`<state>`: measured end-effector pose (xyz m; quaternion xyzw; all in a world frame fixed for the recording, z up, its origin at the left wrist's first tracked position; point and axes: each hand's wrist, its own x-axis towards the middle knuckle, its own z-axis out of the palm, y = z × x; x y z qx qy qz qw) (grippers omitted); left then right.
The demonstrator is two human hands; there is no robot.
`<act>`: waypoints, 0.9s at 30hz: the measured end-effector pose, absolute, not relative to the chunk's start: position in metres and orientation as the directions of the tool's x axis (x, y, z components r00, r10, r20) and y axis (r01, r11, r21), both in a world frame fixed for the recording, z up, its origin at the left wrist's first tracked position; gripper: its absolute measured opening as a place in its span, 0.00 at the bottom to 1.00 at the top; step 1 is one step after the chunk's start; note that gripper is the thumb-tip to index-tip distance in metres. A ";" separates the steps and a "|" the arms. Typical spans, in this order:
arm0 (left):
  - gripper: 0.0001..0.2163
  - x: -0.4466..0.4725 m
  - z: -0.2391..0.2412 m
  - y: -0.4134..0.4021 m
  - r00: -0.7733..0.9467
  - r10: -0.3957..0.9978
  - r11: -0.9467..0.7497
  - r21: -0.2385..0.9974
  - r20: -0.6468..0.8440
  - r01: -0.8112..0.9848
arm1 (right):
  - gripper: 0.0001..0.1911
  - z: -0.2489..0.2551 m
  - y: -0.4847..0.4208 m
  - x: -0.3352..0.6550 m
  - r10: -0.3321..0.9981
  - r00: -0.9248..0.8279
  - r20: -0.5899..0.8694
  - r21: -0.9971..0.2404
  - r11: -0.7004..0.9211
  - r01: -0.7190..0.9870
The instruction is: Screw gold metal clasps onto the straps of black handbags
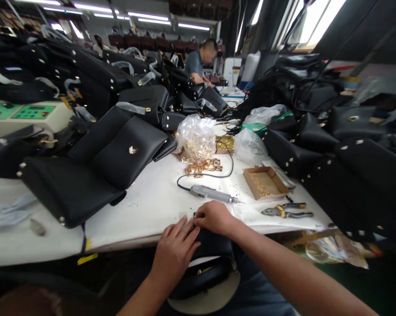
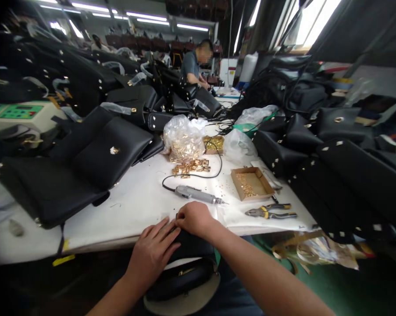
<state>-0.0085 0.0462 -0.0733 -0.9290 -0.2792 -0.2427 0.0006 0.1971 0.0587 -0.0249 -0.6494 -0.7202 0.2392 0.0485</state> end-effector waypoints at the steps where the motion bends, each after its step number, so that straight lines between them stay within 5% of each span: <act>1: 0.12 -0.009 -0.075 0.048 0.721 0.501 -0.851 0.121 0.479 0.511 | 0.13 -0.024 0.060 0.196 0.959 -0.162 -0.232 -0.379 0.064 0.923; 12: 0.13 -0.007 -0.075 0.060 0.700 0.368 -0.886 0.001 0.612 0.464 | 0.14 -0.036 0.062 0.200 0.918 -0.387 -0.088 -0.239 0.358 0.903; 22: 0.15 -0.015 -0.081 0.074 0.793 0.218 -0.886 -0.226 0.570 0.406 | 0.09 0.004 0.040 0.263 0.969 -0.223 -0.105 -0.511 0.140 0.848; 27: 0.14 -0.016 -0.089 0.084 0.784 0.160 -0.883 -0.269 0.599 0.386 | 0.15 0.032 0.050 0.359 1.000 -0.004 -0.031 -0.523 -0.013 0.852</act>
